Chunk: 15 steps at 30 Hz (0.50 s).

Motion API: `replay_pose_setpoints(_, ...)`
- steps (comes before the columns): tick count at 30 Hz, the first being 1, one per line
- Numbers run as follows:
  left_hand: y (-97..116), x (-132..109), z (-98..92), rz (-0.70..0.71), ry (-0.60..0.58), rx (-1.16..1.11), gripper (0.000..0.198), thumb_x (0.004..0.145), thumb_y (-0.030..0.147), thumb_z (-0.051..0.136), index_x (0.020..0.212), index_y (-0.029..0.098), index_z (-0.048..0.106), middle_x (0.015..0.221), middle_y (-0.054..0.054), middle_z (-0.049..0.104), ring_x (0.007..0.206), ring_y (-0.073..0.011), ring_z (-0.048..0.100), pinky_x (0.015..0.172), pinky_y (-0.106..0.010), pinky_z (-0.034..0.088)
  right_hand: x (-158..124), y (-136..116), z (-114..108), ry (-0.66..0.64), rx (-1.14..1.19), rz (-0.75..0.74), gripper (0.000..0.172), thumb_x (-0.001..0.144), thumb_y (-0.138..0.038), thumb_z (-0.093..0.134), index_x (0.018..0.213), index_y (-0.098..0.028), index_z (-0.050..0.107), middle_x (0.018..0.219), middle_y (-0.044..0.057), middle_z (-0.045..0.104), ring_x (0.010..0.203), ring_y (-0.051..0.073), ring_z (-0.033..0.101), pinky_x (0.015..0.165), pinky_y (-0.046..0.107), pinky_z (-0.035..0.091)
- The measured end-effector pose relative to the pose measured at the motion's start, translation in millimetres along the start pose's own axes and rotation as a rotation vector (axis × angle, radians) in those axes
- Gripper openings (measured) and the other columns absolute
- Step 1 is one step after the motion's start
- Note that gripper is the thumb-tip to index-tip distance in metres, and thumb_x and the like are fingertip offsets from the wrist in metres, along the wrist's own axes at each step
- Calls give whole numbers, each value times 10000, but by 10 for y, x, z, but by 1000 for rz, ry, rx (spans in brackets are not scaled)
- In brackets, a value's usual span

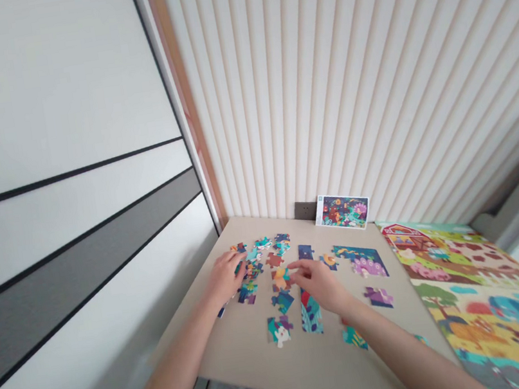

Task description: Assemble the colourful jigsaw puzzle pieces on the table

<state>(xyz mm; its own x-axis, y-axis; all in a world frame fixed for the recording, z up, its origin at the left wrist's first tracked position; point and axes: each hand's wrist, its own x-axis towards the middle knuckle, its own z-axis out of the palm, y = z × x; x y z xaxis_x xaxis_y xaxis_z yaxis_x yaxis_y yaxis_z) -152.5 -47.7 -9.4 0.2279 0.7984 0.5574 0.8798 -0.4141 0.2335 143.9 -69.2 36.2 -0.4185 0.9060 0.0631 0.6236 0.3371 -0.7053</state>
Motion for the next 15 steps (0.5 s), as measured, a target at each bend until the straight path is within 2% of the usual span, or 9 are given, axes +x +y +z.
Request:
replay_pose_setpoints(2,-12,-45,-3,6,-13,-8,244,983,247,508,1159,252,678,1109,-76,686,1059,-241,639,951,-402,512,196,-28,121,1,-76,-11,330,973,-283,475,1205,-192,690,817,16,746,673,157,642,637,250,467)
replay_pose_setpoints(4,-14,-76,-23,11,-30,-16,240,982,238,507,1153,252,675,1112,-73,683,1057,-239,638,952,-403,507,349,-41,195,10,-148,-31,292,942,-249,535,1170,-218,715,931,40,756,812,182,677,755,270,481)
replay_pose_setpoints(8,32,-81,-74,32,-59,-39,228,988,230,492,1117,256,678,1100,-64,682,1070,-235,632,953,-399,493,531,-19,223,25,-316,-59,230,932,-250,582,1098,-223,739,1120,105,707,1100,249,619,973,341,424)
replay_pose_setpoints(15,87,-70,-104,66,-74,-75,199,995,248,494,1080,236,674,1075,-60,683,1045,-230,623,968,-402,464,605,98,161,5,-463,-106,204,961,-376,601,1028,-227,724,1122,99,672,1111,250,586,980,354,404)
